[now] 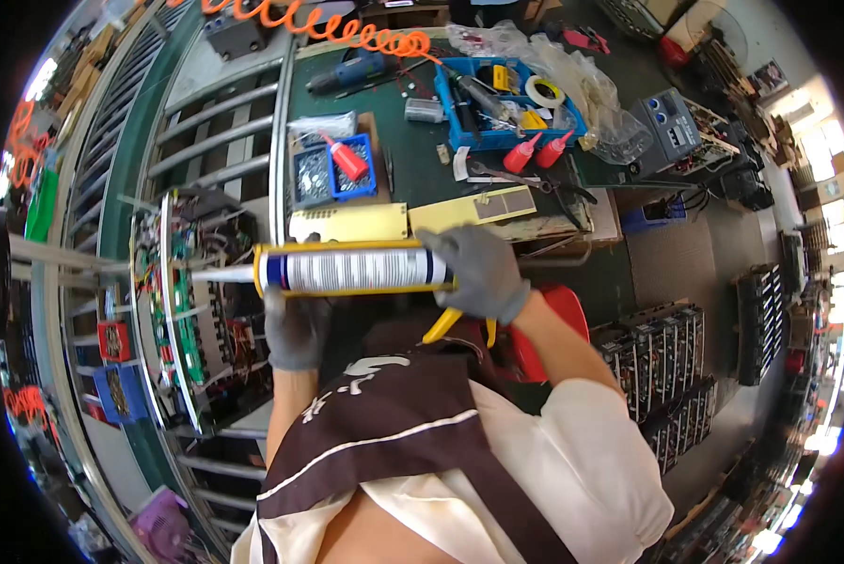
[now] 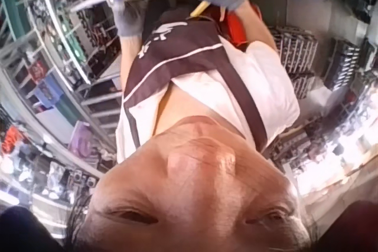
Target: Apply sealant to components and connect wires inside an electronic chassis on an assembly line.
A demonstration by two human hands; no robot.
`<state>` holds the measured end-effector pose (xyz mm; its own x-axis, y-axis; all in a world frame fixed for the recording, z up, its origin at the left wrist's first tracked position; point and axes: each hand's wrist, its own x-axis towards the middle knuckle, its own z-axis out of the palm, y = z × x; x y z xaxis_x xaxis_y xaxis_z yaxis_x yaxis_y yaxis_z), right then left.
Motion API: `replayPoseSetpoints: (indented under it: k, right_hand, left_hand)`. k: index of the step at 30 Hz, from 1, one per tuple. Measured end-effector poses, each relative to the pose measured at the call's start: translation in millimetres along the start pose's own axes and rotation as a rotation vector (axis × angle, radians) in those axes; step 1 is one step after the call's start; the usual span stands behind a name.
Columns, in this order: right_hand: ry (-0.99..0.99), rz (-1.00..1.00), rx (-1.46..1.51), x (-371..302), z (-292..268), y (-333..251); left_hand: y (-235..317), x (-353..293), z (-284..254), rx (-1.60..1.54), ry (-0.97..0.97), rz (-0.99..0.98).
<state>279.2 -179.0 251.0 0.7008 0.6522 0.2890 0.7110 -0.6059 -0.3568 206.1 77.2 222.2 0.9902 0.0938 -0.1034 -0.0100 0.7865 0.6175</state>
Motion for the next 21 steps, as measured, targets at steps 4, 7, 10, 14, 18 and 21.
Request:
replayPoseSetpoints:
  k: [4, 7, 10, 14, 18, 21]
  right_hand:
    - [-0.032, 0.153, -0.116, -41, 22, -58]
    - [0.214, 0.239, -0.345, -74, 32, -90]
    - [0.478, 0.092, -0.347, -159, 29, -82]
    - [0.224, 0.785, 0.398, -276, 58, -19]
    - [0.015, 0.851, 1.681, -193, 82, -65]
    - [-0.143, 0.877, 2.11, -158, 100, -67]
  left_hand:
    - [-17, -36, -16, -0.419, 0.245, -0.111]
    - [-41, -49, -43, -0.591, 0.233, -0.175]
    - [-60, -55, -46, -0.709, 0.203, -0.146]
    - [-53, -58, -31, -0.813, 0.316, -0.153]
    - [-58, -73, -54, -0.833, 0.512, -0.129]
    - [-51, -91, -82, -0.832, 0.473, -0.1]
